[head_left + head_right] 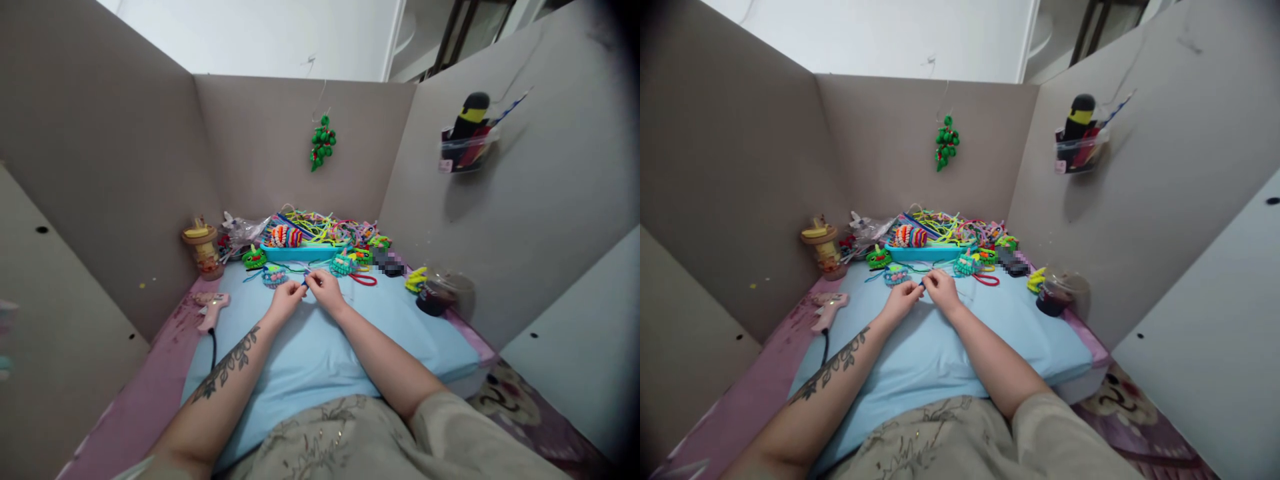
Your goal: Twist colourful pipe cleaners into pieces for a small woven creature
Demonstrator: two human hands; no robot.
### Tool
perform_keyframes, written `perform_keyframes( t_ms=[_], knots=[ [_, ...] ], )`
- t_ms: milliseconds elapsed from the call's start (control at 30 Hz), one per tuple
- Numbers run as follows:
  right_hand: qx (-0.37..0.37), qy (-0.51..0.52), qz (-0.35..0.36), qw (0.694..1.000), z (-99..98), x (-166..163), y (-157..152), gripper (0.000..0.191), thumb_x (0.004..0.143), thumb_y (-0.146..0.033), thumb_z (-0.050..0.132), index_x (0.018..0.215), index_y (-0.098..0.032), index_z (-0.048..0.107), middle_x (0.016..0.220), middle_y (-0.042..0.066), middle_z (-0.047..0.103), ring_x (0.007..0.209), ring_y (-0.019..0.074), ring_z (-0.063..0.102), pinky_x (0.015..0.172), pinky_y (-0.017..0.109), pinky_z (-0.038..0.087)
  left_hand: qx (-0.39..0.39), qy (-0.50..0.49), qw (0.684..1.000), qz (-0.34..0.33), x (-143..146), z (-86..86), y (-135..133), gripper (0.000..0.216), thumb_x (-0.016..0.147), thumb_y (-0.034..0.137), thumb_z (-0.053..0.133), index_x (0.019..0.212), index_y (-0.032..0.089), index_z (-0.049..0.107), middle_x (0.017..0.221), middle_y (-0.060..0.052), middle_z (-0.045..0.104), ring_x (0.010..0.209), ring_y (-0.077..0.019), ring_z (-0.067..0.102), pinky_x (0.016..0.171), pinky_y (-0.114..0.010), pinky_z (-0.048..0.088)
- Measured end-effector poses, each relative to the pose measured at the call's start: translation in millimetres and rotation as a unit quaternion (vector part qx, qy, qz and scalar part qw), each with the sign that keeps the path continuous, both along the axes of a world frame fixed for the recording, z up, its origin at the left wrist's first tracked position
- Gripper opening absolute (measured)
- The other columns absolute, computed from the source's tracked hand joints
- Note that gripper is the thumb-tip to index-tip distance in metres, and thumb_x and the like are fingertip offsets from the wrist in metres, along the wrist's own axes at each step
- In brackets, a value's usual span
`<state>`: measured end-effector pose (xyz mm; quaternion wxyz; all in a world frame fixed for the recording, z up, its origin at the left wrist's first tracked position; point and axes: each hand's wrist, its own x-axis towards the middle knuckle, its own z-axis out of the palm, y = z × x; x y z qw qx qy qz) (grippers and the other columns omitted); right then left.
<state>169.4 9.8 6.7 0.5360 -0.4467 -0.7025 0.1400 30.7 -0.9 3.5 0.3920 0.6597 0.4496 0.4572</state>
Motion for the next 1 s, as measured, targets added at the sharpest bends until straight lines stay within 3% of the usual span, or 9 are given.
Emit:
perform_keyframes(
  t_ms=[100, 200, 333, 467, 600, 800, 1000],
  knots=[
    [-0.019, 0.017, -0.009, 1.000, -2.1, 1.1, 1.8, 0.021, 0.078, -0.029, 0.048, 0.064, -0.018, 0.058, 0.063, 0.001, 0.056, 0.062, 0.0136, 0.050, 0.059, 0.024, 0.038, 0.024, 0.025, 0.999, -0.017, -0.2, -3.3, 0.1, 0.021, 0.068, 0.031, 0.059, 0.078, 0.013, 0.062, 0.069, -0.003, 0.062, 0.061, -0.0133, 0.054, 0.059, -0.025, 0.042],
    [-0.036, 0.049, -0.009, 0.998, -4.7, 3.3, 3.1, 0.022, 0.078, -0.033, 0.048, 0.065, -0.017, 0.058, 0.062, 0.000, 0.056, 0.060, 0.0131, 0.049, 0.058, 0.024, 0.038, 0.089, 0.087, 0.992, 0.006, -1.8, -7.3, 1.3, 0.028, 0.063, 0.024, 0.065, 0.089, 0.014, 0.062, 0.081, -0.005, 0.064, 0.070, -0.0152, 0.057, 0.066, -0.027, 0.044],
    [-0.063, 0.071, 0.015, 0.995, -6.2, 3.8, 3.2, 0.023, 0.077, -0.034, 0.050, 0.064, -0.017, 0.057, 0.059, -0.001, 0.054, 0.058, 0.0125, 0.048, 0.057, 0.023, 0.037, 0.185, 0.158, 0.969, 0.048, -4.9, -6.3, -0.8, 0.025, 0.070, 0.025, 0.063, 0.093, 0.016, 0.060, 0.086, -0.005, 0.063, 0.070, -0.0142, 0.055, 0.069, -0.027, 0.043],
    [-0.092, 0.068, 0.020, 0.993, -5.2, 2.2, 2.6, 0.021, 0.074, -0.032, 0.052, 0.059, -0.017, 0.054, 0.054, -0.003, 0.048, 0.053, 0.0108, 0.044, 0.053, 0.022, 0.034, 0.223, 0.205, 0.952, 0.048, -8.2, -2.0, -4.2, 0.014, 0.077, 0.026, 0.056, 0.087, 0.018, 0.062, 0.083, -0.005, 0.063, 0.075, -0.0160, 0.055, 0.072, -0.027, 0.041],
    [-0.097, 0.057, 0.024, 0.993, -4.5, 0.8, 1.9, 0.022, 0.073, -0.031, 0.052, 0.056, -0.017, 0.050, 0.051, -0.004, 0.045, 0.052, 0.0104, 0.041, 0.050, 0.022, 0.032, 0.236, 0.222, 0.945, 0.039, -10.5, -2.1, -3.6, 0.013, 0.079, 0.026, 0.054, 0.085, 0.019, 0.063, 0.085, -0.006, 0.064, 0.082, -0.0183, 0.055, 0.077, -0.028, 0.039],
    [-0.089, 0.044, 0.027, 0.995, -5.5, -0.3, 0.9, 0.020, 0.072, -0.029, 0.052, 0.056, -0.017, 0.050, 0.053, -0.003, 0.046, 0.053, 0.0106, 0.042, 0.051, 0.022, 0.032, 0.230, 0.279, 0.932, 0.032, -12.0, -0.8, -3.0, 0.016, 0.081, 0.028, 0.050, 0.079, 0.019, 0.063, 0.080, -0.007, 0.063, 0.079, -0.0183, 0.055, 0.073, -0.027, 0.038],
    [-0.093, 0.062, 0.035, 0.993, -4.8, -0.2, 0.2, 0.019, 0.075, -0.030, 0.050, 0.062, -0.017, 0.055, 0.054, -0.003, 0.048, 0.052, 0.0110, 0.043, 0.051, 0.022, 0.033, 0.155, 0.172, 0.972, 0.046, -8.8, -1.6, 2.0, 0.015, 0.076, 0.030, 0.055, 0.081, 0.019, 0.064, 0.079, -0.004, 0.066, 0.075, -0.0170, 0.057, 0.070, -0.026, 0.040]
  ],
)
